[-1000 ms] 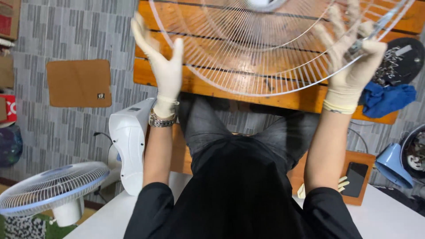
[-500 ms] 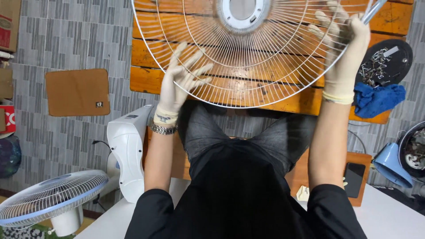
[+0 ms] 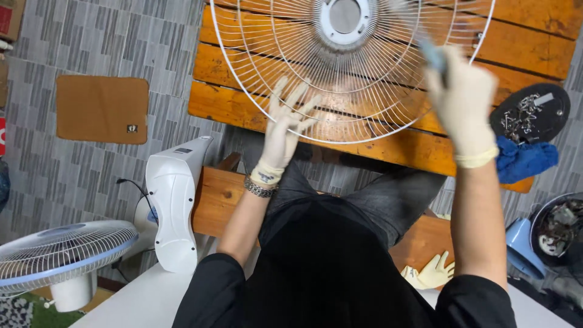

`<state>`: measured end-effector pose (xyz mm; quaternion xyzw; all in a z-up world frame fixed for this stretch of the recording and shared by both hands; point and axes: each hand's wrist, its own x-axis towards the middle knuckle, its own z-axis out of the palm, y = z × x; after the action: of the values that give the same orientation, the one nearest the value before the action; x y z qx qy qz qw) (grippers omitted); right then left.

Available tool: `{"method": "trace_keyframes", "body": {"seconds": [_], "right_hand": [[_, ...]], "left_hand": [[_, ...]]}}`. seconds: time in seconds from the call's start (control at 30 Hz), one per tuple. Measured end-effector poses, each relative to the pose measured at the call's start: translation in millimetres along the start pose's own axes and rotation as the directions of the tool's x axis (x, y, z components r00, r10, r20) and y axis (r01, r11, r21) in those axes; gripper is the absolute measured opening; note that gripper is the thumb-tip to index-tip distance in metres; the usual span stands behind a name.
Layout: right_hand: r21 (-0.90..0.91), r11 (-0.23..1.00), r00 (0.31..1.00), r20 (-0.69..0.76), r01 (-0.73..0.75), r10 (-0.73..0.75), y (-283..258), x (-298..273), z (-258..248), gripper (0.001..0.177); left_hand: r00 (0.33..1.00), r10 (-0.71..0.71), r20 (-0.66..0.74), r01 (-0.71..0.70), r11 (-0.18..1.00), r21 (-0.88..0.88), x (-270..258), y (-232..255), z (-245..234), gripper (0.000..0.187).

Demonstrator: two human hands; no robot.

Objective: Cleaning a fan grill using a toothbrush

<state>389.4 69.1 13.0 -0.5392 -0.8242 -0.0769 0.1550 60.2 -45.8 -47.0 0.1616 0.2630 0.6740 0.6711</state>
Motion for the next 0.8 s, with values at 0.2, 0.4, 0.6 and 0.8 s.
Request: {"method": "trace_keyframes", "body": {"seconds": [0.2,0.4,0.6,0.8], "right_hand": [[0.232,0.953,0.98,-0.009,0.197,-0.2,-63.1,46.0,3.3,0.052],[0.167,0.969,0.973,0.108,0.184,-0.203,-74.5,53.5,14.3,0.054],[0.009,0.95,0.928,0.211,0.312,-0.306,-78.0,3.1,6.9,0.059],[0.2,0.973,0.993,-0.063,0.115,-0.104,-43.4,49.2,18.1,0.056]], "left_hand": [[1.0,0.021,0.013,-0.021,1.0,0.009,-14.3,-15.7,12.4,0.095],[0.99,0.0,-0.144,-0.002,1.0,-0.011,-18.8,-33.2,9.0,0.092],[0.995,-0.014,-0.103,0.002,0.993,-0.117,-3.7,-73.1,-58.3,0.073],[0.978,-0.02,-0.21,0.014,0.999,-0.03,-21.5,-32.9,-1.9,0.038]]}}
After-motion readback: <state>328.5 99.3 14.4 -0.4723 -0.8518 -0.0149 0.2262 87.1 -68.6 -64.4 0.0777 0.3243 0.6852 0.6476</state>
